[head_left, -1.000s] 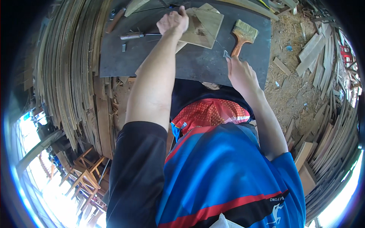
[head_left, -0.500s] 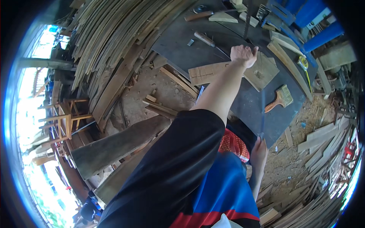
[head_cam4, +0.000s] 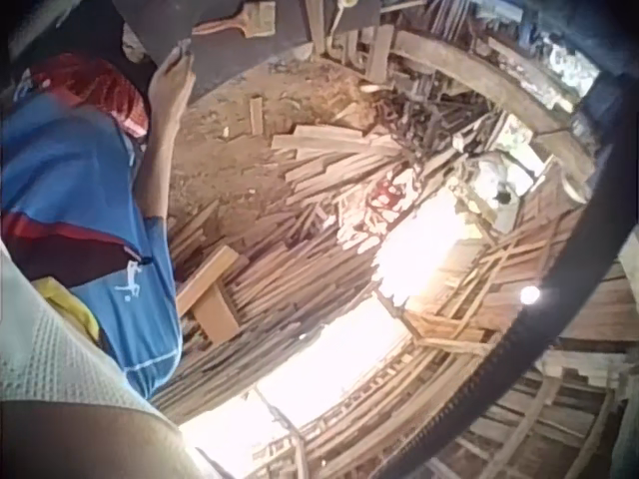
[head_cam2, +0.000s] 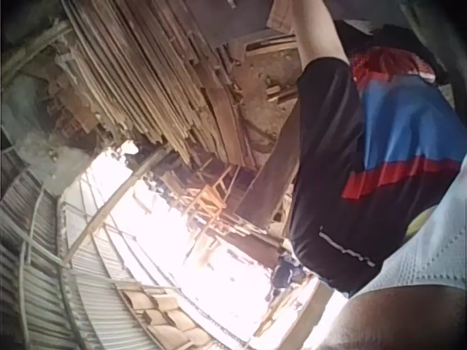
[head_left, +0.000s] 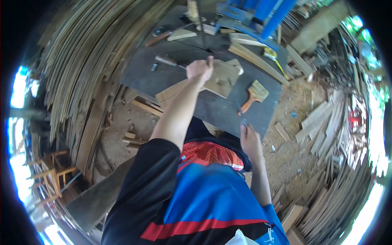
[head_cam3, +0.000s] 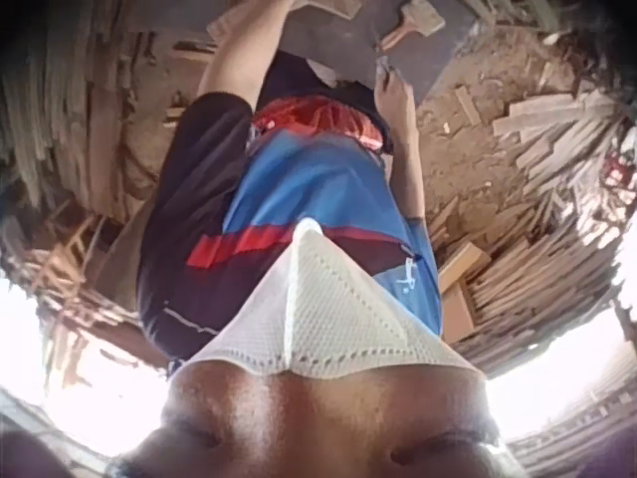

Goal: The person uses a chisel and mallet to carve a small wooden block on a workbench. They repeatedly position the chisel, strike it, and remove wood shavings. The person occasionally rotates the block to access different sides and uses a brush to clear debris from the work area.

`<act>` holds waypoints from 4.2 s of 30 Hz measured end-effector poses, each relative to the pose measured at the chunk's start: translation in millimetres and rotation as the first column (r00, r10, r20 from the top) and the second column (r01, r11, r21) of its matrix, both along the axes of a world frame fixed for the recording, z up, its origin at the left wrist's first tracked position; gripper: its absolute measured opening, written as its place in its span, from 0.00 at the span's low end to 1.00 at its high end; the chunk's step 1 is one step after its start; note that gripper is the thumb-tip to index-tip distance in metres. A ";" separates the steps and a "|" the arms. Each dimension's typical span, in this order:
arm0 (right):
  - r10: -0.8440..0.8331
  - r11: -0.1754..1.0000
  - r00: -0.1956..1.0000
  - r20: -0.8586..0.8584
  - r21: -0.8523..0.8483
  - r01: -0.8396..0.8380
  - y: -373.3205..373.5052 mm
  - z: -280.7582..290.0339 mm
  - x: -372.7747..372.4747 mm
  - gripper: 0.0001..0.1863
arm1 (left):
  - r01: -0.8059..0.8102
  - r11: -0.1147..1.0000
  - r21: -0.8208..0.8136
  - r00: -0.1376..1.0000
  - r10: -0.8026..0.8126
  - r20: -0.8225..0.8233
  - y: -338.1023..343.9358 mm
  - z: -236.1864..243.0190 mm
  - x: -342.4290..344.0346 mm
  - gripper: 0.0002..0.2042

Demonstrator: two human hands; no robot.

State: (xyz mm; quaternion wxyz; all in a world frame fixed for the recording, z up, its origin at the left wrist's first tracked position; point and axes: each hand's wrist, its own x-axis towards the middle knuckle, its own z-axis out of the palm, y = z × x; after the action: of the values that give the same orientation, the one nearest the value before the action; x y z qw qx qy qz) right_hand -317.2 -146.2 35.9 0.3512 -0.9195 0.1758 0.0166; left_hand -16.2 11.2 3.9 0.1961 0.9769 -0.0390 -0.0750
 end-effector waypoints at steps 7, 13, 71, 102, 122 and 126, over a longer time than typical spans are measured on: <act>-0.010 0.997 1.000 -0.019 -0.074 0.008 15.4 -16.0 53.0 0.19 | -0.053 0.999 -0.006 0.998 0.054 0.044 -3.0 -6.6 3.7 0.36; 0.035 0.985 0.998 -0.047 -0.168 -0.042 21.7 -15.1 92.1 0.19 | -0.060 0.998 0.007 0.998 0.059 0.006 -1.8 -5.4 2.3 0.34; 0.094 0.970 0.985 -0.144 -0.209 -0.123 25.7 -9.2 149.4 0.20 | -0.191 0.982 0.010 0.981 0.191 -0.028 -4.0 -3.6 8.5 0.31; 0.135 0.979 0.983 -0.124 -0.135 -0.152 8.3 -9.8 162.7 0.19 | -0.193 0.981 0.028 0.980 0.194 -0.037 -7.9 -7.0 11.5 0.34; 0.189 0.928 0.963 -0.192 -0.286 -0.239 14.6 -4.6 142.4 0.20 | -0.181 0.982 0.050 0.982 0.177 0.071 -16.1 -5.8 1.1 0.30; 0.123 0.951 0.982 -0.141 -0.265 -0.158 20.3 -12.1 153.2 0.20 | -0.267 0.964 -0.011 0.964 0.267 -0.004 -18.0 -4.2 5.6 0.29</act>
State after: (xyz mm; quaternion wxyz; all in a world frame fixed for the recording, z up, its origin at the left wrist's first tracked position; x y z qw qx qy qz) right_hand -164.0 -125.8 23.8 0.2063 -0.9668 0.1318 0.0737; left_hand -10.5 -6.8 -0.3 0.2100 0.9721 0.0928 -0.0488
